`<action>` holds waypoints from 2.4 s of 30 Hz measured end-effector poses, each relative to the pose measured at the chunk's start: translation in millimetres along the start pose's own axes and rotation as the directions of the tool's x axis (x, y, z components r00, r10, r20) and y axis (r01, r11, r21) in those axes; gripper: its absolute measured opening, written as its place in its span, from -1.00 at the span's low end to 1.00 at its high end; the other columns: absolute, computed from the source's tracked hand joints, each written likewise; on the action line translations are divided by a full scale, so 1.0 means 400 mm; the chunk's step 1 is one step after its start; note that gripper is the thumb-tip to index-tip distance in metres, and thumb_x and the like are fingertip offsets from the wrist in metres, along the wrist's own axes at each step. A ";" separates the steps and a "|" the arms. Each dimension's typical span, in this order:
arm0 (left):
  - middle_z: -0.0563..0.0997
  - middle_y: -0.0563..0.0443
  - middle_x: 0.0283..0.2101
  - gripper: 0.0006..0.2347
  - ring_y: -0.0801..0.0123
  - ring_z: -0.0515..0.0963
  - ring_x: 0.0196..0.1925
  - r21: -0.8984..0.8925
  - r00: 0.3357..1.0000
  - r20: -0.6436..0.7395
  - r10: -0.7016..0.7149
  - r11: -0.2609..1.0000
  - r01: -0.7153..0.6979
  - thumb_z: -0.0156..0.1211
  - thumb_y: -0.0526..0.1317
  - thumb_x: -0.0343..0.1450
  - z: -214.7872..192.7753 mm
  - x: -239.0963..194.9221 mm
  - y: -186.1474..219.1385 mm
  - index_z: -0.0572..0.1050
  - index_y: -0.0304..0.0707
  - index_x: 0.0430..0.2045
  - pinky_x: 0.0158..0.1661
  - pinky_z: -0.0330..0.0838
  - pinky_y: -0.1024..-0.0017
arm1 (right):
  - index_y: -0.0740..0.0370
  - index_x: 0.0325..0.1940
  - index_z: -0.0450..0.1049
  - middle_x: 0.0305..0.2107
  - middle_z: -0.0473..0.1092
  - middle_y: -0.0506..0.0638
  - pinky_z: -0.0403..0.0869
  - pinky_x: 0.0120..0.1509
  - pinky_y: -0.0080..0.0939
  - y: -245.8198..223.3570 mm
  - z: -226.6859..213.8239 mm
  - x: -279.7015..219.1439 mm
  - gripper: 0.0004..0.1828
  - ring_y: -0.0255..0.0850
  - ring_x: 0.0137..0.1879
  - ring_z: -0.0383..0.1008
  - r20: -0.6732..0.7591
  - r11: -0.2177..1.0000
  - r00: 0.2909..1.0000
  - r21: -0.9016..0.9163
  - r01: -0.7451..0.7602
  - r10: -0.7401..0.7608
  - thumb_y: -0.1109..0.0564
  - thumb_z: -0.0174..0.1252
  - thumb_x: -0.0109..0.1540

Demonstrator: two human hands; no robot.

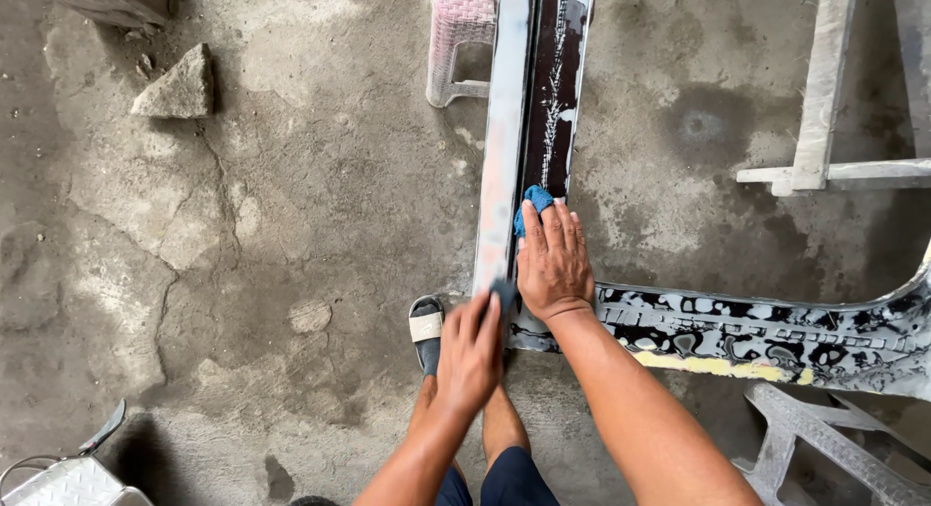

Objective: The person scrubs the edges and surface of a car door panel using a sanding block and a blue cloth. They repeatedly dip the cloth into a bucket of water to rinse it while cleaning the panel.

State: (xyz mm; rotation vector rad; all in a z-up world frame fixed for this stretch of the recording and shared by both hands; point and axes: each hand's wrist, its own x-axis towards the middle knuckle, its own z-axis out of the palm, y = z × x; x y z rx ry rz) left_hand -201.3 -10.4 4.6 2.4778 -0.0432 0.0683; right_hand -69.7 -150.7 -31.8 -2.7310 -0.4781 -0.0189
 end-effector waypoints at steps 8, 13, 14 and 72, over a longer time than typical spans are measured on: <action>0.42 -0.30 0.24 -0.61 -0.17 0.44 0.17 0.028 0.992 -0.112 0.059 0.998 -0.057 0.17 -0.36 0.41 0.019 0.150 -0.044 0.41 -0.47 0.16 0.20 0.35 0.06 | 0.24 0.50 0.19 0.36 0.19 0.24 0.05 0.62 0.17 0.004 -0.005 0.003 -0.36 0.18 0.51 0.12 -0.011 1.000 1.000 0.010 0.012 -0.012 0.07 0.03 0.32; 0.42 -0.26 0.27 -0.61 -0.16 0.44 0.17 0.058 0.985 -0.170 0.003 0.998 0.007 0.17 -0.33 0.44 0.017 0.371 -0.060 0.40 -0.42 0.18 0.15 0.35 0.07 | 0.23 0.50 0.20 0.36 0.18 0.23 0.04 0.62 0.17 -0.005 -0.013 0.000 -0.37 0.18 0.53 0.10 0.015 1.000 1.000 0.008 -0.002 0.002 0.06 0.01 0.33; 0.42 -0.27 0.28 -0.62 -0.16 0.43 0.18 0.047 0.985 -0.174 -0.019 0.998 0.028 0.17 -0.33 0.45 0.018 0.366 -0.054 0.39 -0.41 0.19 0.16 0.34 0.07 | 0.21 0.50 0.20 0.36 0.19 0.23 0.04 0.61 0.17 -0.004 -0.014 -0.001 -0.37 0.17 0.52 0.11 0.015 1.000 1.000 0.001 -0.003 0.003 0.06 0.01 0.33; 0.42 -0.26 0.28 -0.59 -0.15 0.40 0.20 0.060 0.989 -0.149 -0.016 0.998 0.025 0.15 -0.38 0.40 0.031 0.495 -0.054 0.39 -0.41 0.18 0.19 0.33 0.09 | 0.22 0.53 0.16 0.35 0.19 0.25 0.00 0.64 0.17 0.006 0.008 -0.008 -0.32 0.17 0.55 0.07 0.037 1.000 0.999 0.020 -0.007 0.007 0.05 0.01 0.31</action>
